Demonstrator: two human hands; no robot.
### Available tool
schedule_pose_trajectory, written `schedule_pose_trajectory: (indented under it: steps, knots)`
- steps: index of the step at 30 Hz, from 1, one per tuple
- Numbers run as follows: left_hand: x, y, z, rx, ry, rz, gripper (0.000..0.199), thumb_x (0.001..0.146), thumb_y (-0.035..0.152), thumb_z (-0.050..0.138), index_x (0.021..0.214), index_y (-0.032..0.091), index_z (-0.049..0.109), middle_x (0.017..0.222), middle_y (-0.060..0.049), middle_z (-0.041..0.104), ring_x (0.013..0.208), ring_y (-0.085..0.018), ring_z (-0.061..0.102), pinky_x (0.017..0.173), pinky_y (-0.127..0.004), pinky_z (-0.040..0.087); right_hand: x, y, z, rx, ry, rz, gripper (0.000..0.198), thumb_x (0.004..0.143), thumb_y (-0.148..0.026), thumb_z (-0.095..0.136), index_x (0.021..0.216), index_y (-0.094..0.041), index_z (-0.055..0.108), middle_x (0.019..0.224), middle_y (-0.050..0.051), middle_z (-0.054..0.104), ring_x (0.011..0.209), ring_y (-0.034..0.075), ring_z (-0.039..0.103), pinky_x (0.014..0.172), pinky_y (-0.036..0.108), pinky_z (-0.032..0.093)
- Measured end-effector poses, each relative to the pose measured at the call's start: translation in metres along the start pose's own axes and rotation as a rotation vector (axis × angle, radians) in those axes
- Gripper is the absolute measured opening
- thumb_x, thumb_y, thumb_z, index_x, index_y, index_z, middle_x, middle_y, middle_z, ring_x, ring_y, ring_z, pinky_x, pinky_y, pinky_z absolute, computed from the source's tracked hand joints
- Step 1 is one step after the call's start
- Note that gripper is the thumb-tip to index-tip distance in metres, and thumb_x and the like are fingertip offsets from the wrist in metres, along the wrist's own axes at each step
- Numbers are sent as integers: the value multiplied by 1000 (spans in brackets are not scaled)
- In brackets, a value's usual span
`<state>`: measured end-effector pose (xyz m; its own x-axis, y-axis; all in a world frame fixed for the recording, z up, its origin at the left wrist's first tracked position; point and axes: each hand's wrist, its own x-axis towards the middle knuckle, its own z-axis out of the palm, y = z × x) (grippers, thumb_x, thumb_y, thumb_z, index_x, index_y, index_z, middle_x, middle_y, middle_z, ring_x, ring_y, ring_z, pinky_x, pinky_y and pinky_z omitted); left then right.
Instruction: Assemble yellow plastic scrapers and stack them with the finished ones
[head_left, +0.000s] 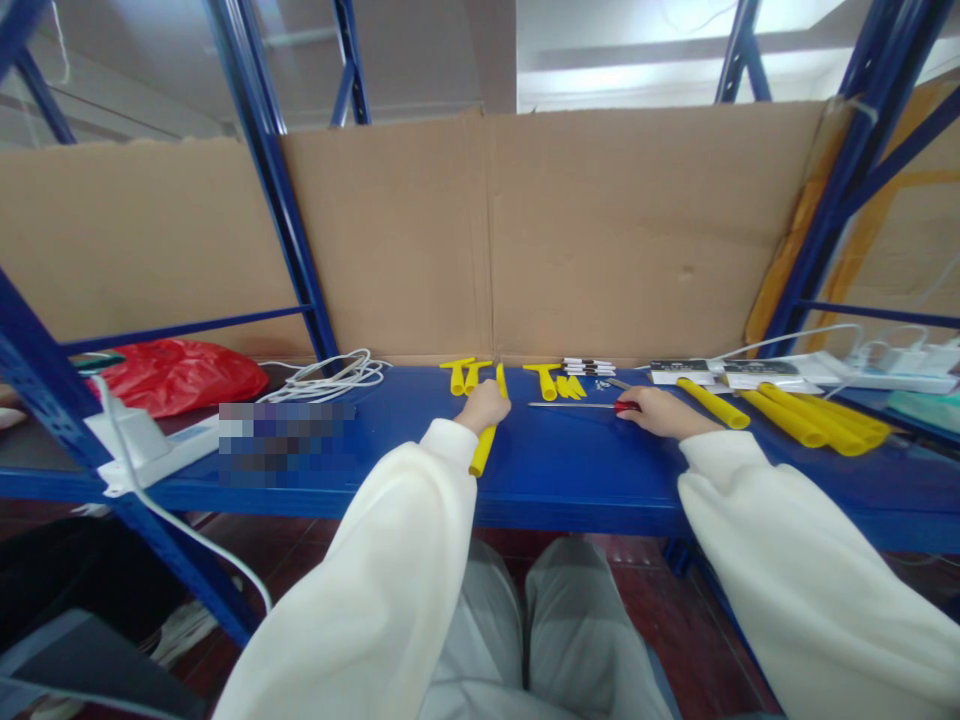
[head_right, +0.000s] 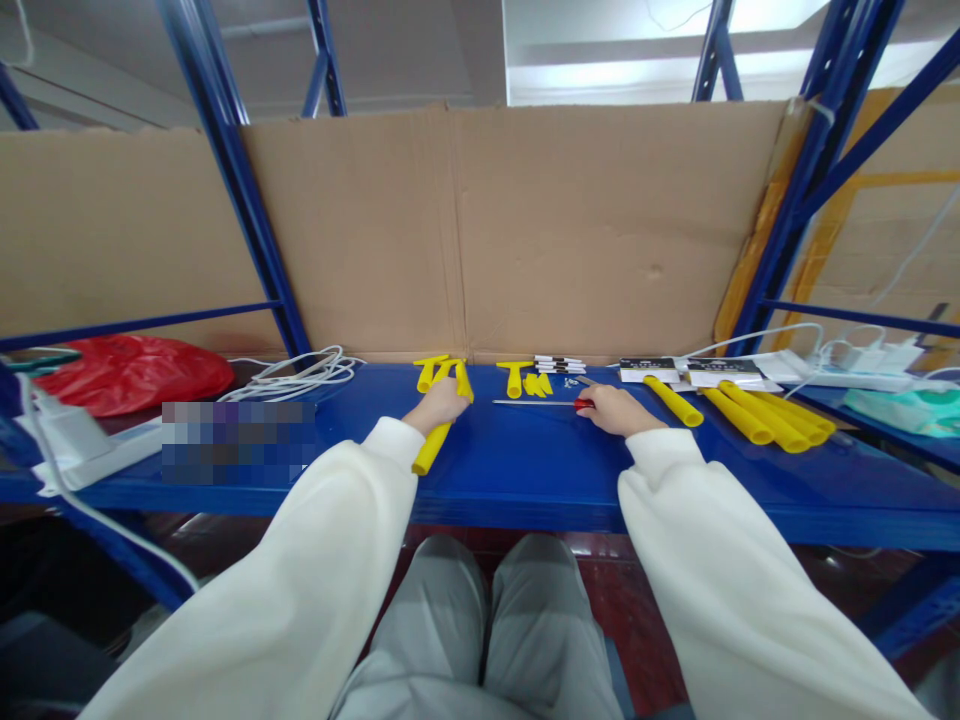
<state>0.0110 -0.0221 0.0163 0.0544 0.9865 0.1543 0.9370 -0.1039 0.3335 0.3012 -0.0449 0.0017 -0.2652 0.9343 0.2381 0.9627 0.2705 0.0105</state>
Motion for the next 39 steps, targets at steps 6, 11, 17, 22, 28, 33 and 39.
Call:
schedule_pose_trajectory:
  steps: [6,11,17,22,28,33,39]
  knots:
    - [0,0,0,-15,-4,10,36,87,14,52,118,-1,64,115,-26,69,114,-29,66,88,-28,51,1,23,5,-66,-31,197,30,84,-24,55,108,-22,73,109,11,75,102,30,69,85,42,53]
    - [0,0,0,-40,3,-1,35,87,16,54,116,-1,65,107,-26,71,102,-29,71,80,-28,53,3,32,9,-94,-22,268,34,82,-21,54,109,-26,74,102,10,75,96,29,70,84,44,53]
    - [-3,1,-2,-68,-9,-28,36,85,12,53,116,0,64,101,-24,73,92,-28,73,75,-28,53,2,28,8,-41,79,250,55,80,-15,48,132,-28,63,119,11,71,107,32,67,93,49,51]
    - [-3,1,-3,-157,-25,-50,32,83,11,55,112,2,65,96,-21,74,90,-26,73,76,-27,54,-1,24,4,11,182,236,63,84,-20,48,147,-23,47,143,12,56,124,34,58,102,50,47]
    - [-5,-3,0,-394,-69,-70,15,83,11,57,93,7,68,77,-13,71,72,-21,70,62,-25,53,1,27,7,108,247,162,66,83,-20,51,148,-21,42,143,12,56,117,31,63,97,43,52]
    - [-1,-6,2,-651,-92,-139,16,87,16,55,97,8,65,74,-7,67,55,-12,61,52,-20,50,2,29,9,144,260,98,67,81,-16,52,147,-23,43,134,11,63,113,28,66,95,41,53]
    - [6,-10,0,-792,81,-147,49,85,10,57,134,12,50,111,-10,68,73,-11,68,64,-17,54,4,27,9,147,213,132,61,81,-16,50,142,-19,48,129,12,66,111,26,66,95,38,53]
